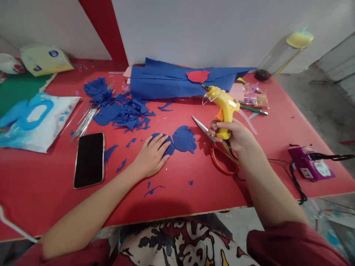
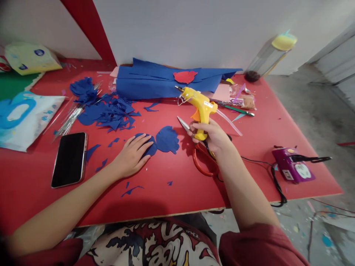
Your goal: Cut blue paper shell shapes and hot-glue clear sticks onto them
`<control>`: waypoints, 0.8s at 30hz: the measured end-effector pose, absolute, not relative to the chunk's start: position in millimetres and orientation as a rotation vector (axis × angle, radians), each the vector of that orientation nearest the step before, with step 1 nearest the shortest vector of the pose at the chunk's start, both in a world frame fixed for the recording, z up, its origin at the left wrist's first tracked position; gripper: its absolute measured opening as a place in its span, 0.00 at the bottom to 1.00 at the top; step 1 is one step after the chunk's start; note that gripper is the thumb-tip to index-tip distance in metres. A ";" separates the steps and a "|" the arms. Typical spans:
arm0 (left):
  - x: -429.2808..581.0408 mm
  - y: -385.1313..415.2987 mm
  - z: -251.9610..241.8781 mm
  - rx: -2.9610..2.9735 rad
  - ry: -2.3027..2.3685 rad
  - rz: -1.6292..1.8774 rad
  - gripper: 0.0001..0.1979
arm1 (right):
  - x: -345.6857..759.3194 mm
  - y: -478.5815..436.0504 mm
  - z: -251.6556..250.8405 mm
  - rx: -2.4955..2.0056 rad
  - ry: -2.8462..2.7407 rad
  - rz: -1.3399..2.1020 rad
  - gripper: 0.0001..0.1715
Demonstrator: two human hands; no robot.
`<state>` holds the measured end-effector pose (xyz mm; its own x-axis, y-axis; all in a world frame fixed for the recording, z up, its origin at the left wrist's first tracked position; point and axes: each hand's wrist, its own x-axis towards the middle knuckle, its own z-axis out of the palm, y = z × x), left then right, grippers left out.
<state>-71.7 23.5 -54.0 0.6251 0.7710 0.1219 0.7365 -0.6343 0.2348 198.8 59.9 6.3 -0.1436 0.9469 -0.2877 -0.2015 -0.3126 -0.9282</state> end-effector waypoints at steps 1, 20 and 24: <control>-71.7 23.6 -54.2 2.681 1.262 0.317 0.22 | 196.0 61.3 5.1 -1.187 -0.958 1.613 0.14; -71.6 23.4 -55.3 2.682 1.256 0.377 0.21 | 196.6 54.2 -16.1 -1.425 -1.444 1.631 0.20; -71.7 23.6 -56.2 2.672 1.258 0.374 0.21 | 198.9 53.7 -18.6 -1.666 -1.662 1.488 0.18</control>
<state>-71.7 23.6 -56.2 0.6136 0.7743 0.1546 0.7331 -0.6314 0.2528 198.9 53.7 -18.6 -0.2433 0.8789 -0.4104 0.5051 -0.2465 -0.8271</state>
